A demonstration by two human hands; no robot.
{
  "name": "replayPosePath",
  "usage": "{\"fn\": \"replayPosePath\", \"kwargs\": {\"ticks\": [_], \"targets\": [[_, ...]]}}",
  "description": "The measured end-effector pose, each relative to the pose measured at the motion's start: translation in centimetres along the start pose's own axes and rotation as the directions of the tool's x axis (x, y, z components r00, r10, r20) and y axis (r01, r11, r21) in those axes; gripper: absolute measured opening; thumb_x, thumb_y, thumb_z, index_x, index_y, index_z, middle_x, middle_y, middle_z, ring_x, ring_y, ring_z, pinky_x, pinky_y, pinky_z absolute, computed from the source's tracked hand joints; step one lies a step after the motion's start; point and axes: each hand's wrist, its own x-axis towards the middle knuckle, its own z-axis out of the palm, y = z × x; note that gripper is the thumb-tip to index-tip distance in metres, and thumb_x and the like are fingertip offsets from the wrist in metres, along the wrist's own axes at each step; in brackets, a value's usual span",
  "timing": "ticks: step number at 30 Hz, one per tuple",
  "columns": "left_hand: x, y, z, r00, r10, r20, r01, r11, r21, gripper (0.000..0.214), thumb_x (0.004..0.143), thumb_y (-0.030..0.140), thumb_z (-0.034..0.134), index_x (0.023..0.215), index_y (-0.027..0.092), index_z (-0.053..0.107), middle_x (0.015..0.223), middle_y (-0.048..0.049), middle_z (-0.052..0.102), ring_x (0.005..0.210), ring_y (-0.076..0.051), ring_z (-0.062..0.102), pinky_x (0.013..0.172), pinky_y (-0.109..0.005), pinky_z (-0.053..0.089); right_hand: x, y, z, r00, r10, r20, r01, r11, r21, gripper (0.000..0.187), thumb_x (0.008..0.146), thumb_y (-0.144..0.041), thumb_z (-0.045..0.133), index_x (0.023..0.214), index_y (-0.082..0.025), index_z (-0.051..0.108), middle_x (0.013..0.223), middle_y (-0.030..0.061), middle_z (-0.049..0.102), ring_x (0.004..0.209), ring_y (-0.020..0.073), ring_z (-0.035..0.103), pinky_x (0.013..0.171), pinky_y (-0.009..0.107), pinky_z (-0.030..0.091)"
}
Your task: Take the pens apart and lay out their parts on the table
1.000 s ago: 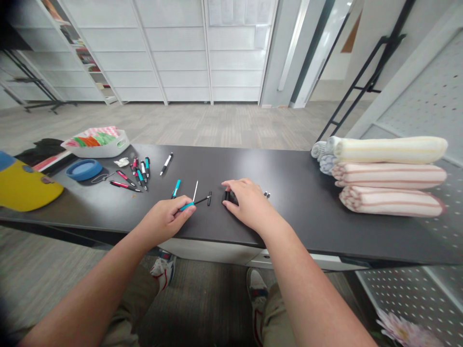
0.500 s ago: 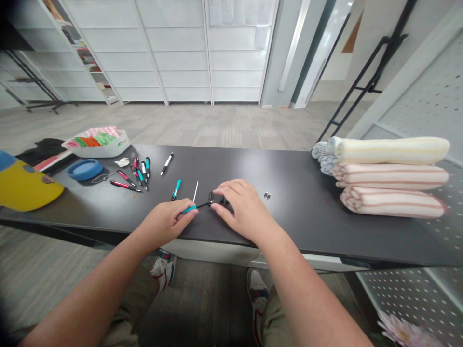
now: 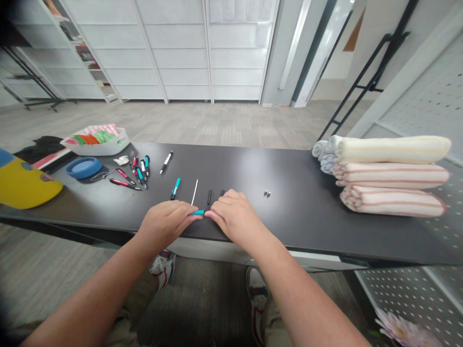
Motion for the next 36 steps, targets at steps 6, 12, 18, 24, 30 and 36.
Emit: {"fn": "replayPosePath", "kwargs": {"ticks": [6, 12, 18, 24, 30, 36], "targets": [[0.6, -0.1, -0.1, 0.995, 0.009, 0.101, -0.009, 1.0, 0.003, 0.047, 0.112, 0.046, 0.038, 0.093, 0.019, 0.07, 0.083, -0.0053, 0.076, 0.077, -0.02, 0.069, 0.073, -0.032, 0.045, -0.1, -0.1, 0.0, 0.999, -0.035, -0.001, 0.035, 0.999, 0.014, 0.037, 0.109, -0.041, 0.049, 0.088, -0.02, 0.071, 0.083, 0.007, 0.071, 0.085, 0.0229, 0.057, 0.082, 0.037, 0.042], [1.1, -0.3, -0.4, 0.98, -0.049, 0.194, 0.059, 0.997, -0.047, 0.048, 0.112, 0.05, 0.034, 0.099, 0.02, 0.069, 0.088, -0.0041, 0.076, 0.081, -0.02, 0.071, 0.072, -0.031, 0.044, -0.4, -0.1, -0.2, 1.0, -0.005, -0.017, 0.005, 1.0, 0.016, 0.023, 0.105, -0.039, 0.059, 0.101, -0.021, 0.073, 0.093, 0.0066, 0.075, 0.091, 0.0237, 0.06, 0.082, 0.037, 0.044], [0.9, -0.2, -0.1, 0.978, -0.053, 0.2, 0.054, 0.999, -0.002, 0.049, 0.111, 0.052, 0.033, 0.099, 0.02, 0.068, 0.088, -0.0035, 0.074, 0.081, -0.02, 0.071, 0.07, -0.03, 0.043, -0.5, -0.2, -0.1, 1.0, 0.016, 0.009, -0.016, 1.0, 0.014, 0.026, 0.108, -0.04, 0.055, 0.108, -0.022, 0.074, 0.098, 0.0076, 0.077, 0.092, 0.0237, 0.062, 0.086, 0.039, 0.044], [0.9, -0.2, 0.1, 0.982, -0.039, 0.184, 0.038, 0.999, 0.006, 0.049, 0.111, 0.052, 0.033, 0.097, 0.02, 0.067, 0.085, -0.0026, 0.073, 0.078, -0.019, 0.07, 0.068, -0.029, 0.042, -0.5, -0.1, -0.1, 1.0, 0.021, 0.004, -0.021, 0.999, 0.042, 0.015, 0.104, -0.032, 0.062, 0.104, -0.02, 0.071, 0.098, 0.0076, 0.075, 0.092, 0.0234, 0.06, 0.084, 0.038, 0.044], [0.9, -0.3, 0.2, 0.984, -0.023, 0.176, 0.025, 1.0, -0.006, 0.049, 0.112, 0.051, 0.033, 0.095, 0.02, 0.067, 0.084, -0.0026, 0.073, 0.077, -0.019, 0.07, 0.068, -0.03, 0.042, -0.4, -0.2, 0.0, 0.999, 0.002, 0.035, -0.003, 1.0, 0.031, 0.024, 0.107, -0.037, 0.057, 0.112, -0.021, 0.073, 0.099, 0.0073, 0.077, 0.09, 0.0233, 0.062, 0.083, 0.039, 0.044], [0.9, -0.4, 0.3, 0.983, -0.018, 0.18, 0.022, 0.999, -0.023, 0.047, 0.112, 0.05, 0.035, 0.096, 0.02, 0.067, 0.084, -0.0024, 0.073, 0.078, -0.019, 0.07, 0.069, -0.03, 0.042, -0.4, -0.2, 0.0, 1.0, -0.011, 0.004, 0.01, 0.998, 0.059, 0.017, 0.105, -0.034, 0.062, 0.107, -0.021, 0.072, 0.098, 0.0065, 0.076, 0.09, 0.0225, 0.061, 0.083, 0.038, 0.044]]}}
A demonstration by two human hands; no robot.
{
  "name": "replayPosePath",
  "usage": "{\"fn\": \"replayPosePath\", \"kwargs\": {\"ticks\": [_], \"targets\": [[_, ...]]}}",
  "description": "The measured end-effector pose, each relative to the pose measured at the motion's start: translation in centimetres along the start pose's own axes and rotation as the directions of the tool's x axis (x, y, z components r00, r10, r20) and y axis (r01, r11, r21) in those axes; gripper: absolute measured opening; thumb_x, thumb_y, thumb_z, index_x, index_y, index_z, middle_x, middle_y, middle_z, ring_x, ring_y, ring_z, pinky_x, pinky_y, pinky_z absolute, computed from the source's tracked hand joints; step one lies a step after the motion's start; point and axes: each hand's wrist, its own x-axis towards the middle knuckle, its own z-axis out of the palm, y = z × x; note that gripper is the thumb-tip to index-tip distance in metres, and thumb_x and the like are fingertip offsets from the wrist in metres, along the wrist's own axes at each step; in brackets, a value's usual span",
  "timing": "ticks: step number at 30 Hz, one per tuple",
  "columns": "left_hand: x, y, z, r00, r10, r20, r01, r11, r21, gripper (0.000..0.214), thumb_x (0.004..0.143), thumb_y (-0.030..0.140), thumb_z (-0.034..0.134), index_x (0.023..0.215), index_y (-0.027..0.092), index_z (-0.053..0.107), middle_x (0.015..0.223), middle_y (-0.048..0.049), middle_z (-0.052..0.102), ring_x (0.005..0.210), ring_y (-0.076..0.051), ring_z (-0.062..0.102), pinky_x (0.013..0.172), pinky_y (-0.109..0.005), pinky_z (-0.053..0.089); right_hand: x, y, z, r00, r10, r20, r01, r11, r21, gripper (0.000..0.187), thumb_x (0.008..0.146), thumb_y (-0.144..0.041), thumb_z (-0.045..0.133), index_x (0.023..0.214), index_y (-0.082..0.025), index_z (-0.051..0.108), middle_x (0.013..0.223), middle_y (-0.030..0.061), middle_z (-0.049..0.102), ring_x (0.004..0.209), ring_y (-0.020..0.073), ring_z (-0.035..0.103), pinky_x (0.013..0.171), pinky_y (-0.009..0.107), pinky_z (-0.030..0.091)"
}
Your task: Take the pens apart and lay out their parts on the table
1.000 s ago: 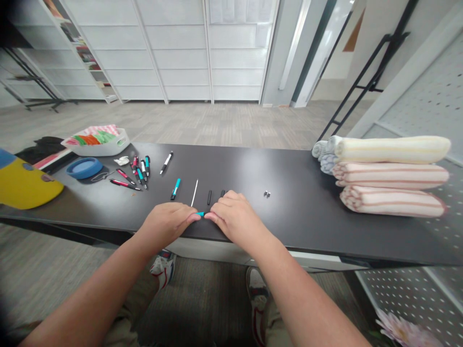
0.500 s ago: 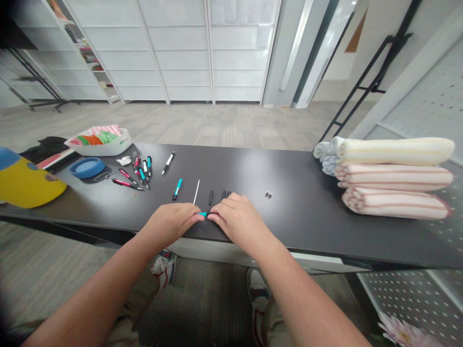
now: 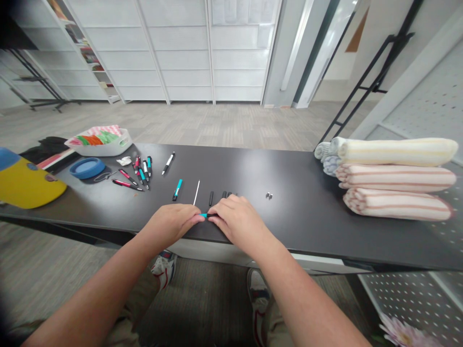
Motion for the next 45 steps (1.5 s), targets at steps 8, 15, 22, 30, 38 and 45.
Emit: {"fn": "replayPosePath", "kwargs": {"ticks": [8, 15, 22, 30, 38, 45], "targets": [[-0.03, 0.11, -0.11, 1.0, 0.008, -0.01, -0.008, 1.0, 0.01, 0.047, 0.112, 0.05, 0.034, 0.095, 0.021, 0.067, 0.083, -0.0017, 0.073, 0.078, -0.02, 0.07, 0.068, -0.031, 0.043, 0.18, 0.02, 0.09, 0.999, 0.005, 0.037, -0.005, 1.0, -0.018, 0.022, 0.109, -0.032, 0.054, 0.107, -0.022, 0.073, 0.096, 0.0067, 0.076, 0.089, 0.0227, 0.061, 0.085, 0.039, 0.044], [0.04, 0.18, -0.08, 1.0, 0.005, -0.026, -0.005, 1.0, -0.001, 0.047, 0.112, 0.05, 0.034, 0.094, 0.021, 0.066, 0.083, -0.0018, 0.073, 0.077, -0.02, 0.07, 0.069, -0.031, 0.043, 0.18, -0.22, -0.05, 0.997, 0.072, 0.033, -0.072, 0.997, 0.007, 0.023, 0.104, -0.033, 0.062, 0.122, -0.02, 0.065, 0.11, 0.0091, 0.074, 0.1, 0.0254, 0.061, 0.088, 0.04, 0.047], [-0.16, 0.09, 0.08, 1.0, -0.005, -0.007, 0.005, 1.0, -0.001, 0.048, 0.112, 0.051, 0.034, 0.097, 0.02, 0.067, 0.085, -0.0028, 0.074, 0.08, -0.019, 0.071, 0.071, -0.03, 0.044, 0.23, -0.06, -0.01, 0.997, 0.055, 0.061, -0.057, 0.998, 0.028, 0.013, 0.106, -0.029, 0.058, 0.105, -0.021, 0.068, 0.101, 0.0065, 0.073, 0.093, 0.023, 0.06, 0.086, 0.038, 0.046], [-0.09, 0.05, 0.06, 1.0, -0.01, -0.011, 0.011, 1.0, 0.013, 0.048, 0.112, 0.05, 0.034, 0.096, 0.019, 0.068, 0.085, -0.0033, 0.073, 0.079, -0.019, 0.07, 0.07, -0.029, 0.044, 0.27, 0.13, 0.33, 0.995, 0.037, 0.093, -0.034, 0.999, -0.032, 0.026, 0.11, -0.035, 0.049, 0.116, -0.022, 0.071, 0.101, 0.008, 0.075, 0.095, 0.0237, 0.061, 0.089, 0.04, 0.045], [0.02, 0.22, -0.26, 1.0, -0.014, -0.008, 0.014, 1.0, -0.016, 0.047, 0.111, 0.05, 0.036, 0.096, 0.019, 0.068, 0.085, -0.0038, 0.074, 0.08, -0.018, 0.071, 0.071, -0.028, 0.045, 0.26, -0.04, 0.08, 0.999, 0.042, 0.015, -0.042, 0.998, 0.039, 0.009, 0.104, -0.028, 0.063, 0.103, -0.021, 0.069, 0.099, 0.0071, 0.072, 0.092, 0.0224, 0.06, 0.085, 0.038, 0.047], [0.01, 0.11, -0.22, 1.0, -0.012, -0.002, 0.012, 1.0, 0.001, 0.046, 0.112, 0.049, 0.036, 0.096, 0.02, 0.068, 0.085, -0.0034, 0.073, 0.079, -0.019, 0.07, 0.07, -0.029, 0.045, 0.27, -0.04, 0.42, 0.997, 0.044, 0.065, -0.042, 0.999, -0.03, 0.021, 0.107, -0.035, 0.057, 0.114, -0.022, 0.071, 0.102, 0.0079, 0.075, 0.095, 0.0243, 0.062, 0.087, 0.04, 0.046]]}}
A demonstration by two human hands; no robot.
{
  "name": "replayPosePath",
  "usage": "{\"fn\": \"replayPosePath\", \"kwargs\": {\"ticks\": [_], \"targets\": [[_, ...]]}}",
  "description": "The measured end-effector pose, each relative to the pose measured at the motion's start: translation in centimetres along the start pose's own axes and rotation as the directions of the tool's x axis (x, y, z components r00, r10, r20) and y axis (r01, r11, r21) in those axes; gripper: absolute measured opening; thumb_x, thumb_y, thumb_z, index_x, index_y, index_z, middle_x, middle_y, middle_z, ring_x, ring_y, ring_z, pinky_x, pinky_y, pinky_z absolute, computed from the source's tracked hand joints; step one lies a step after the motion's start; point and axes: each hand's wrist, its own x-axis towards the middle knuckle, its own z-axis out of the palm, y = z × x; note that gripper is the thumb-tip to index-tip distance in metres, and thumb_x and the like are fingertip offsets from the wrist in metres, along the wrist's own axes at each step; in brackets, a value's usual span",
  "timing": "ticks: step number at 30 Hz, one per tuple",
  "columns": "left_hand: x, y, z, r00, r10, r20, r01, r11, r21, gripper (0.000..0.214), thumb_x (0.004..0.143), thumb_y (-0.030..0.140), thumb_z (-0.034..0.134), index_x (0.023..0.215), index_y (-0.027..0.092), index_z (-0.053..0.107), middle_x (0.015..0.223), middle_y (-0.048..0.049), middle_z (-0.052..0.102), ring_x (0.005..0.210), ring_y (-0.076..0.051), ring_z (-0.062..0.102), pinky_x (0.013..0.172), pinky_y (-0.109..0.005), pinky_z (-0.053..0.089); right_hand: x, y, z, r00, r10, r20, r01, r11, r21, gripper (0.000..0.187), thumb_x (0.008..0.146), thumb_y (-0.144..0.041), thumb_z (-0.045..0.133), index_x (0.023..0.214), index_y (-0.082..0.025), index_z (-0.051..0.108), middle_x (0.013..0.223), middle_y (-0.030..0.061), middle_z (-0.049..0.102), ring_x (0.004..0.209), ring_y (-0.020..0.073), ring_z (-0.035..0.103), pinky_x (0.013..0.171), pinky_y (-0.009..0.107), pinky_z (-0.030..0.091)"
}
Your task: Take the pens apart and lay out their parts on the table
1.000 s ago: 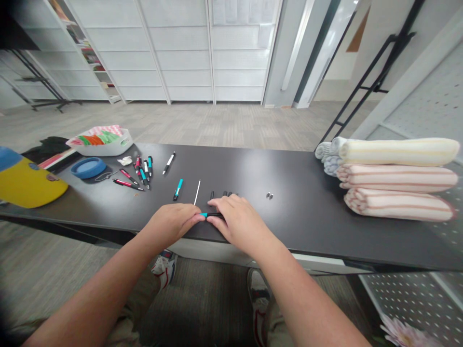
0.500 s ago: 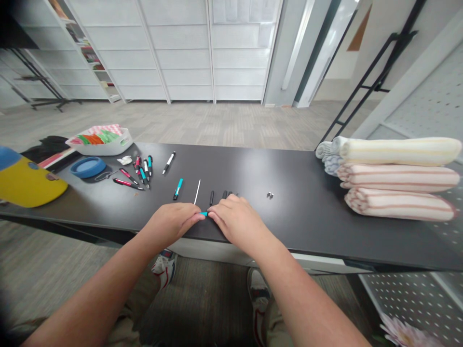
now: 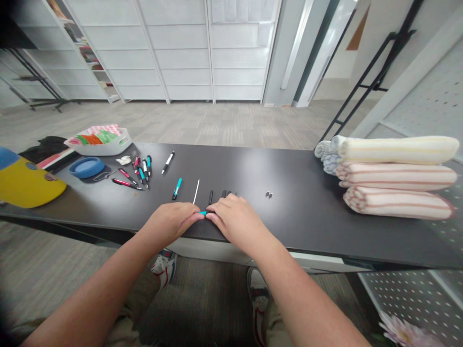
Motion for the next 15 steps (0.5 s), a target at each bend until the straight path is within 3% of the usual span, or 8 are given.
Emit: {"fn": "replayPosePath", "kwargs": {"ticks": [3, 10, 15], "targets": [[0.02, -0.02, 0.06, 1.0, -0.002, 0.001, 0.002, 1.0, -0.002, 0.046, 0.112, 0.05, 0.036, 0.097, 0.02, 0.068, 0.085, -0.0028, 0.073, 0.079, -0.019, 0.07, 0.071, -0.029, 0.044, 0.1, 0.1, 0.03, 1.0, -0.016, 0.006, 0.016, 1.0, -0.007, 0.023, 0.109, -0.033, 0.053, 0.107, -0.021, 0.073, 0.096, 0.0069, 0.075, 0.09, 0.0226, 0.061, 0.086, 0.039, 0.046], [0.01, -0.07, -0.01, 0.999, -0.029, 0.019, 0.029, 0.999, -0.025, 0.044, 0.111, 0.049, 0.037, 0.097, 0.019, 0.067, 0.087, -0.0035, 0.074, 0.081, -0.02, 0.071, 0.072, -0.03, 0.046, -0.09, 0.27, -0.34, 0.996, 0.004, -0.09, 0.004, 0.996, 0.086, 0.006, 0.102, -0.024, 0.064, 0.104, -0.021, 0.069, 0.103, 0.0081, 0.074, 0.097, 0.0237, 0.063, 0.088, 0.04, 0.049], [0.05, -0.1, -0.49, 0.998, -0.061, 0.023, 0.063, 0.997, -0.055, 0.039, 0.112, 0.045, 0.039, 0.1, 0.019, 0.067, 0.091, -0.0036, 0.075, 0.084, -0.019, 0.071, 0.074, -0.028, 0.048, -0.14, 0.4, -0.53, 0.992, 0.014, -0.128, 0.0, 0.994, 0.109, 0.007, 0.102, -0.022, 0.065, 0.107, -0.021, 0.068, 0.107, 0.008, 0.074, 0.1, 0.0246, 0.064, 0.092, 0.043, 0.051]]}}
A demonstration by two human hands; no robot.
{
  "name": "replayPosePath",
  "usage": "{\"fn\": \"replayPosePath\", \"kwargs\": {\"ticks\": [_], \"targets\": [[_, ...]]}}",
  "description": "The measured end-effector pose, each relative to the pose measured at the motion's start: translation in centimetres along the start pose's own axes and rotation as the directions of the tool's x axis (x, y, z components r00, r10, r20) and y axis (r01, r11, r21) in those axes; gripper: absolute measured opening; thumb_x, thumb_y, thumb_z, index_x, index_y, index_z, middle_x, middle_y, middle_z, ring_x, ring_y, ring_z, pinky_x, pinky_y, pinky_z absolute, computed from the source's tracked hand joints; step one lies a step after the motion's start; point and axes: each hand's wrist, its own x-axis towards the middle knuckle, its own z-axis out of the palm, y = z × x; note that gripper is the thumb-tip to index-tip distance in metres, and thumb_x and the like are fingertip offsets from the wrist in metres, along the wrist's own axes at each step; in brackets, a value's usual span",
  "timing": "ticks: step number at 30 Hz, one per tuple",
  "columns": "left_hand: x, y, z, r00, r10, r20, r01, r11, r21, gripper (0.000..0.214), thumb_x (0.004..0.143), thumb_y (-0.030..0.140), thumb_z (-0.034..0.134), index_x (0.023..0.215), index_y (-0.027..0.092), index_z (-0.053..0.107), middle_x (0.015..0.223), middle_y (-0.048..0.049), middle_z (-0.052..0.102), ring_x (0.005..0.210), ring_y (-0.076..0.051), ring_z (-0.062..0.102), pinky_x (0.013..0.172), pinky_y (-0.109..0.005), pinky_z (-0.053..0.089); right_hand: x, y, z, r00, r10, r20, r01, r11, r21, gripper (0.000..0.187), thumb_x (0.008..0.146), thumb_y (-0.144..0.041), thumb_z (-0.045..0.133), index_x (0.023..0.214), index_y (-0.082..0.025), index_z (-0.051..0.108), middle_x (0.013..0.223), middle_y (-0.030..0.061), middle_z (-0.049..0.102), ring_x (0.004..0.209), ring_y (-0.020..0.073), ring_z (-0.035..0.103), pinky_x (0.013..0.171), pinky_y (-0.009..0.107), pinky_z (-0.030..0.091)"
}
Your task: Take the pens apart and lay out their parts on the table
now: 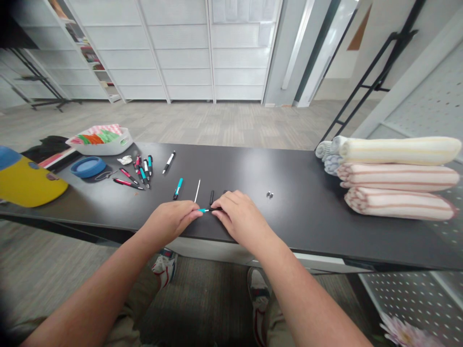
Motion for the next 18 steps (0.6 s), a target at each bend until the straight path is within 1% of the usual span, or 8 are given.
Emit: {"fn": "replayPosePath", "kwargs": {"ticks": [6, 8, 10, 12, 13, 15, 18], "targets": [[0.37, -0.02, -0.41, 0.995, -0.092, -0.026, 0.091, 0.994, -0.054, 0.029, 0.109, 0.042, 0.046, 0.107, 0.021, 0.066, 0.1, -0.0035, 0.074, 0.09, -0.02, 0.07, 0.079, -0.03, 0.05, -0.19, 0.36, -0.09, 0.996, 0.037, -0.082, -0.039, 0.999, -0.016, 0.011, 0.101, -0.021, 0.063, 0.111, -0.022, 0.069, 0.112, 0.0105, 0.07, 0.105, 0.0267, 0.063, 0.094, 0.045, 0.052], [0.56, -0.03, -0.47, 0.997, -0.07, -0.038, 0.067, 0.995, -0.069, 0.027, 0.109, 0.038, 0.047, 0.112, 0.021, 0.067, 0.103, -0.0048, 0.073, 0.095, -0.021, 0.069, 0.084, -0.032, 0.051, -0.26, 0.49, -0.05, 0.994, 0.043, -0.103, -0.046, 0.999, -0.022, 0.013, 0.101, -0.02, 0.064, 0.112, -0.022, 0.069, 0.112, 0.0104, 0.07, 0.106, 0.0268, 0.063, 0.095, 0.045, 0.052], [0.69, -0.01, -0.53, 0.999, -0.011, -0.035, 0.008, 0.998, -0.062, 0.028, 0.11, 0.032, 0.045, 0.126, 0.022, 0.066, 0.106, -0.0064, 0.073, 0.099, -0.022, 0.069, 0.089, -0.034, 0.051, -0.29, 0.56, 0.03, 0.992, 0.038, -0.123, -0.043, 0.999, -0.033, 0.014, 0.101, -0.019, 0.063, 0.113, -0.021, 0.069, 0.112, 0.0106, 0.07, 0.106, 0.0268, 0.063, 0.096, 0.045, 0.052], [0.74, 0.03, -0.62, 0.999, 0.034, -0.027, -0.035, 0.999, -0.039, 0.035, 0.109, 0.025, 0.042, 0.138, 0.023, 0.062, 0.107, -0.0075, 0.073, 0.099, -0.022, 0.068, 0.089, -0.035, 0.052, -0.25, 0.57, 0.11, 0.991, 0.03, -0.131, -0.036, 0.998, -0.043, 0.014, 0.101, -0.018, 0.063, 0.112, -0.022, 0.069, 0.112, 0.0108, 0.07, 0.105, 0.0269, 0.062, 0.096, 0.045, 0.052], [0.74, 0.05, -0.66, 0.999, 0.042, -0.024, -0.043, 0.999, -0.029, 0.037, 0.109, 0.022, 0.042, 0.14, 0.023, 0.061, 0.107, -0.0077, 0.072, 0.097, -0.022, 0.068, 0.087, -0.035, 0.053, -0.22, 0.56, 0.15, 0.991, 0.029, -0.132, -0.035, 0.998, -0.049, 0.014, 0.101, -0.018, 0.063, 0.112, -0.022, 0.07, 0.112, 0.0108, 0.07, 0.105, 0.0271, 0.062, 0.095, 0.045, 0.052], [0.71, 0.1, -0.74, 0.999, 0.032, -0.027, -0.033, 0.999, -0.022, 0.036, 0.108, 0.02, 0.042, 0.136, 0.023, 0.064, 0.107, -0.0079, 0.072, 0.096, -0.022, 0.068, 0.085, -0.034, 0.053, -0.15, 0.54, 0.19, 0.99, 0.033, -0.137, -0.041, 0.997, -0.059, 0.014, 0.101, -0.018, 0.063, 0.111, -0.023, 0.07, 0.112, 0.0107, 0.07, 0.104, 0.0274, 0.062, 0.094, 0.046, 0.052], [0.62, 0.07, -0.67, 0.998, -0.021, -0.062, 0.018, 0.999, -0.044, 0.033, 0.108, 0.02, 0.041, 0.13, 0.022, 0.065, 0.11, -0.0081, 0.072, 0.102, -0.022, 0.069, 0.09, -0.035, 0.054, -0.11, 0.6, 0.13, 0.985, 0.062, -0.163, -0.075, 0.994, -0.079, 0.013, 0.101, -0.019, 0.062, 0.11, -0.022, 0.071, 0.109, 0.0109, 0.071, 0.102, 0.0276, 0.063, 0.093, 0.045, 0.052]]}}
